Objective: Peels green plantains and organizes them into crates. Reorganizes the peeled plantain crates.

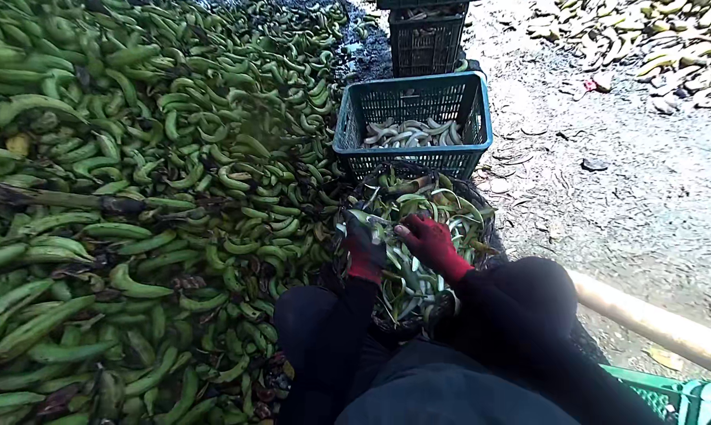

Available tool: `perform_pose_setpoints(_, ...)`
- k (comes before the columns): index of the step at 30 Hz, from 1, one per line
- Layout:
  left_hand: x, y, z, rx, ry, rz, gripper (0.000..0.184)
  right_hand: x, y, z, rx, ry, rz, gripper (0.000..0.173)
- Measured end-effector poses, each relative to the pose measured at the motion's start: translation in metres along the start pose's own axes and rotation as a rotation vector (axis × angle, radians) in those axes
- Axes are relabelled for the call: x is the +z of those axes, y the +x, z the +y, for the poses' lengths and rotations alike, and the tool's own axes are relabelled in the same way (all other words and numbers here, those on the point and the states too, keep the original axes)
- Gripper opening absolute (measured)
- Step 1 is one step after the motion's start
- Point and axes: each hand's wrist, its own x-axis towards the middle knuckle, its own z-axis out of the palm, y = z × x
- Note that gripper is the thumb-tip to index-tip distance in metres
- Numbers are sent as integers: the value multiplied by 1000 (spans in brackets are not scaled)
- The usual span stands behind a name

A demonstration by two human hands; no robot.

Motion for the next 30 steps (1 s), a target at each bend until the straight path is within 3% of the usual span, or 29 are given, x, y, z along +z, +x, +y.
perform_pose_setpoints(2, -4, -2, -2, -37, 1, -156, 60, -3, 11, 12, -61, -13, 45, 51)
perform_pose_setpoints(3, -6, -3, 1, -53, 90, -154, 58, -4, 13, 12, -82, -61, 77, 50)
perform_pose_setpoints(6, -9, -5, 11, -36, 604, -82, 45, -10, 12, 7, -94, -191, 114, 47)
perform_pose_setpoints(12, -13, -16, 15, -122, 801, -278, 46, -18, 34, 9, 23, -53, 82, 49)
perform_pose_setpoints(15, -12, -9, 12, -32, 718, -5, 52, -1, 19, 0, -33, -66, 153, 50)
perform_pose_setpoints(16, -11, -6, 14, -36, 540, 56, 58, 6, 10, -6, -58, -84, 161, 49)
perform_pose_setpoints(18, -7, -3, 21, -108, 127, 72, 69, 14, -3, -13, -90, -127, 183, 50)
perform_pose_setpoints(20, -2, -9, 21, -123, 66, 56, 62, 11, -1, -12, -90, -135, 174, 49)
perform_pose_setpoints(22, -4, -22, 21, 21, 463, -24, 40, 3, 8, -6, -103, -129, 139, 49)
perform_pose_setpoints(24, -8, -23, 23, 146, 902, -116, 44, -3, 14, -1, -123, -118, 114, 48)
perform_pose_setpoints(27, -1, -14, 17, 128, 978, -63, 43, -9, 18, -1, -105, -117, 70, 48)
perform_pose_setpoints(30, -2, -17, 21, 161, 1063, -196, 46, -23, 33, -3, 52, 31, -84, 53)
